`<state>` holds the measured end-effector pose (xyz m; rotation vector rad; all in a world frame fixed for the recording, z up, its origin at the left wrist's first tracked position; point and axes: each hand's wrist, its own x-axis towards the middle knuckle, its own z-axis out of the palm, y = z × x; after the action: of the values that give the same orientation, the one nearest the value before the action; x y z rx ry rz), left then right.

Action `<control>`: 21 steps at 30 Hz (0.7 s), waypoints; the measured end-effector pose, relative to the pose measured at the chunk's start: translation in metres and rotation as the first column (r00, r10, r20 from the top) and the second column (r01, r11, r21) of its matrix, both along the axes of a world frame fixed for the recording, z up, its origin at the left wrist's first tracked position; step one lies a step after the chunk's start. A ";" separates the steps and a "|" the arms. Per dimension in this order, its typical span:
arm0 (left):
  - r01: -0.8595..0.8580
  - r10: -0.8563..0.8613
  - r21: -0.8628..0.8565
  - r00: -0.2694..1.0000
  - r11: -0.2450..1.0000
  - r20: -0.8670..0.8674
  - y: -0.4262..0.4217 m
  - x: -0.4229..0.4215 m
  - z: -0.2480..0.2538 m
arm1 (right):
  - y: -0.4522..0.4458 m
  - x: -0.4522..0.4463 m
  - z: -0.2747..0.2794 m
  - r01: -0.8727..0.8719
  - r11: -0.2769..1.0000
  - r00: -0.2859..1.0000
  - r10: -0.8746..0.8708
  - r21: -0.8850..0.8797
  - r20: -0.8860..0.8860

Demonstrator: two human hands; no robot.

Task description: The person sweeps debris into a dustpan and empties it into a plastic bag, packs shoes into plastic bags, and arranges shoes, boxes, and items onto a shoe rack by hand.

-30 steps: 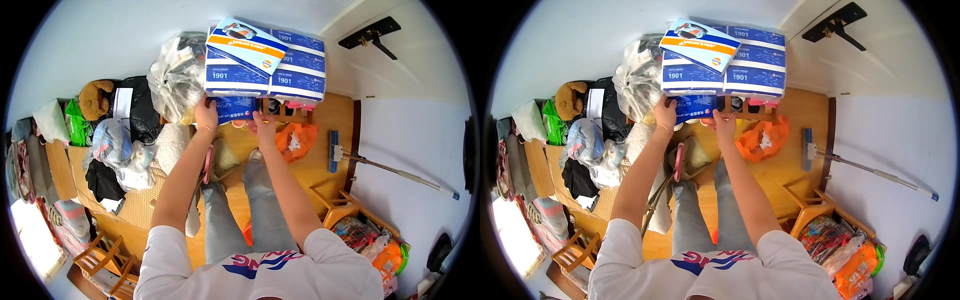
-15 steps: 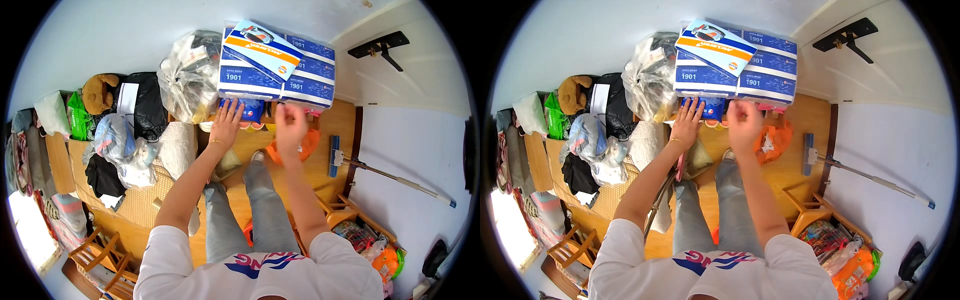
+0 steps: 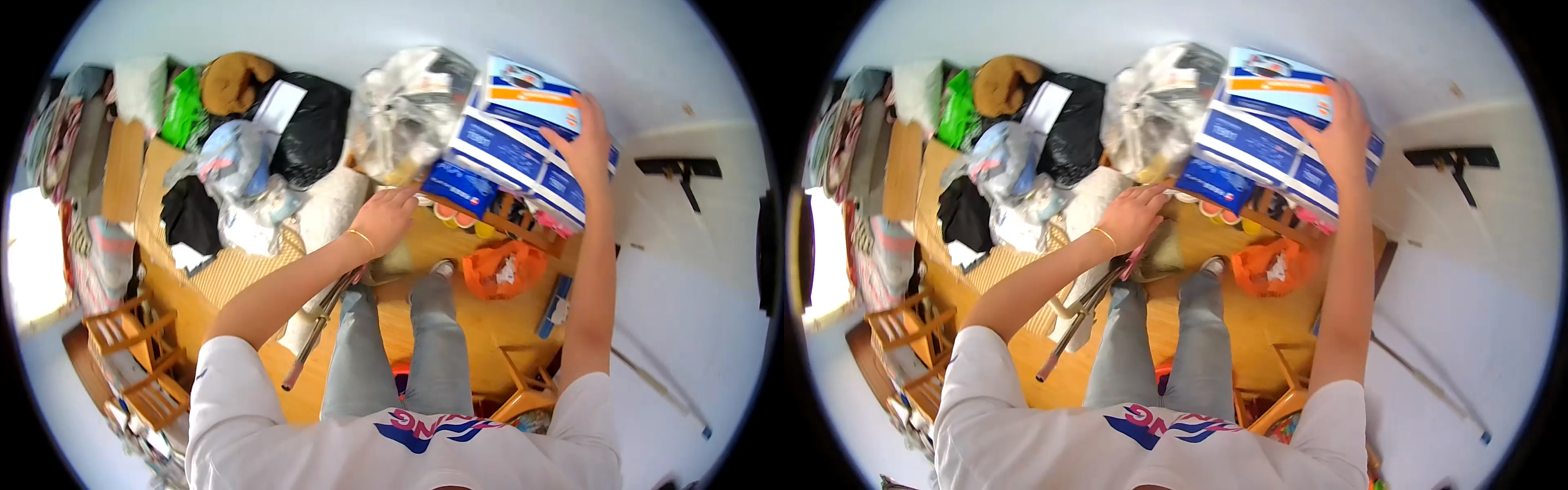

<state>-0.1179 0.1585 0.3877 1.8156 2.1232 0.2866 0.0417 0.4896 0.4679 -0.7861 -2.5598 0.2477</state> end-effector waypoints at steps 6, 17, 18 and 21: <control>-0.056 0.055 0.015 0.996 0.998 0.064 -0.041 -0.019 0.017 | -0.011 -0.019 -0.018 0.174 0.978 0.980 -0.184 0.111 0.081; -0.325 0.328 -0.097 0.944 0.941 0.023 -0.144 -0.093 0.031 | -0.048 -0.043 -0.014 0.221 0.930 0.953 -0.270 0.295 0.138; -0.338 0.342 -0.099 0.939 0.936 0.028 -0.158 -0.102 0.027 | -0.061 -0.048 -0.008 0.206 0.933 0.956 -0.256 0.296 0.143; -0.493 0.499 -0.075 0.855 0.867 0.144 -0.197 -0.133 0.012 | -0.111 -0.066 0.013 0.178 0.946 0.984 -0.176 0.273 -0.031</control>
<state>-0.2511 -0.0383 0.3995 1.1459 2.4277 0.4938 -0.0243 0.3791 0.4812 -0.8956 -2.4262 -0.1595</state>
